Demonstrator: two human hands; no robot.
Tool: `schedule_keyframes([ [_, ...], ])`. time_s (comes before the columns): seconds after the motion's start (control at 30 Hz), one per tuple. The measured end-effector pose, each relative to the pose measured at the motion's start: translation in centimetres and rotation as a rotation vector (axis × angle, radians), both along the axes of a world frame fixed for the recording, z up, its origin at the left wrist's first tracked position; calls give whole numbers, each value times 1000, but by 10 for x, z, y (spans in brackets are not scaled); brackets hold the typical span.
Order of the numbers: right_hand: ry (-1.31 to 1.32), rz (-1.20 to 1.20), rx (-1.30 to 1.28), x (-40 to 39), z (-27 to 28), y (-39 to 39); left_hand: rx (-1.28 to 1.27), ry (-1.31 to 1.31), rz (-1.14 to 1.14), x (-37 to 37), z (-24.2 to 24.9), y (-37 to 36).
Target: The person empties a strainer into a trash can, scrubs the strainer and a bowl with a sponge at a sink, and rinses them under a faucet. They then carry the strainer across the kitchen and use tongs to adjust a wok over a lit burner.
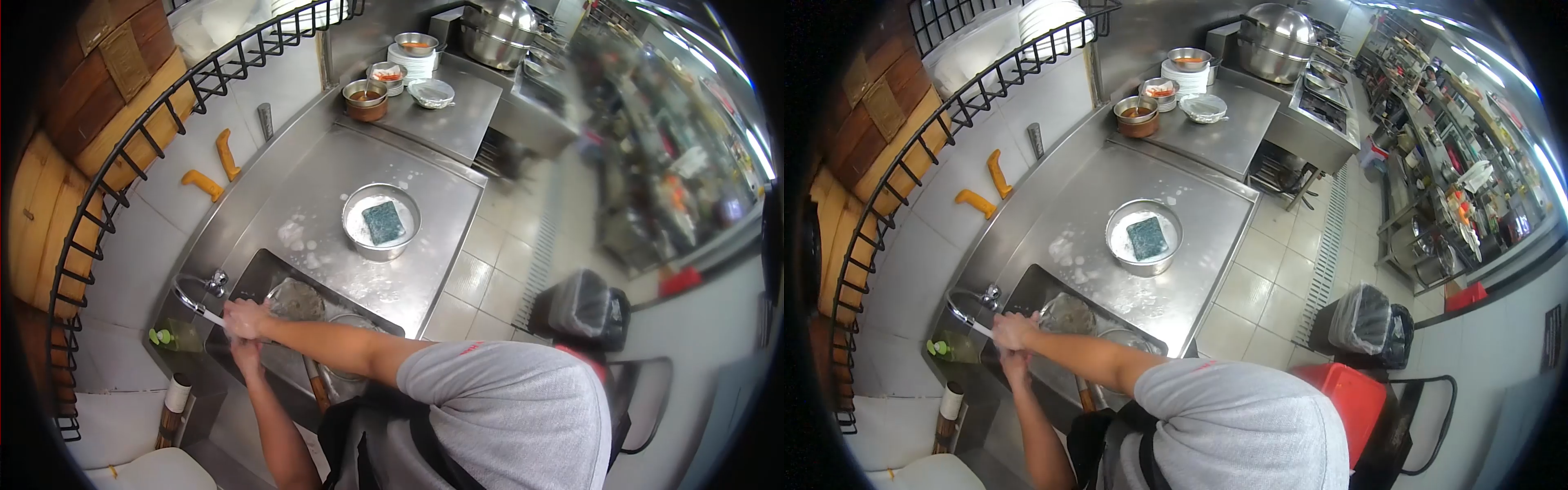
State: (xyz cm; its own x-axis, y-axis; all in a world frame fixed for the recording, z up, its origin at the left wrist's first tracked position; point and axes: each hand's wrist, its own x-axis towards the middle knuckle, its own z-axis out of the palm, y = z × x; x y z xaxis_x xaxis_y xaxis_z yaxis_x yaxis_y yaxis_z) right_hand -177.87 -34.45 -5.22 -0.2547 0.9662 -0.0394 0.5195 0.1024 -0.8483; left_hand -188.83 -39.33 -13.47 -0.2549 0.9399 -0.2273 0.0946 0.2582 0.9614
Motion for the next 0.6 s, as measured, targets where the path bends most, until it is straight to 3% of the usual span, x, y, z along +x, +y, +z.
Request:
schedule_keyframes([
  [0.07,-118,1,-102,0,-2,6,-22,-97,-7,-7,-22,5],
  [0.13,-69,279,-186,2,-4,9,34,-13,-92,-5,-28,8],
  [0.17,-69,279,-185,2,-5,7,35,-14,-91,-3,-32,8],
  [0.27,-40,302,-104,3,-11,1,156,-174,17,19,0,3],
  [0.33,33,415,-162,15,-8,2,-92,-292,-57,11,-2,5],
  [0.47,92,194,-136,22,-31,-1,-55,-370,0,9,-9,6],
  [0.53,170,105,-136,39,-25,-8,-9,-405,-103,2,-15,7],
  [0.57,41,109,-196,48,-18,-13,-12,-402,-94,3,-17,6],
  [0.6,82,192,-239,49,-37,-3,77,-285,-50,16,-9,5],
])
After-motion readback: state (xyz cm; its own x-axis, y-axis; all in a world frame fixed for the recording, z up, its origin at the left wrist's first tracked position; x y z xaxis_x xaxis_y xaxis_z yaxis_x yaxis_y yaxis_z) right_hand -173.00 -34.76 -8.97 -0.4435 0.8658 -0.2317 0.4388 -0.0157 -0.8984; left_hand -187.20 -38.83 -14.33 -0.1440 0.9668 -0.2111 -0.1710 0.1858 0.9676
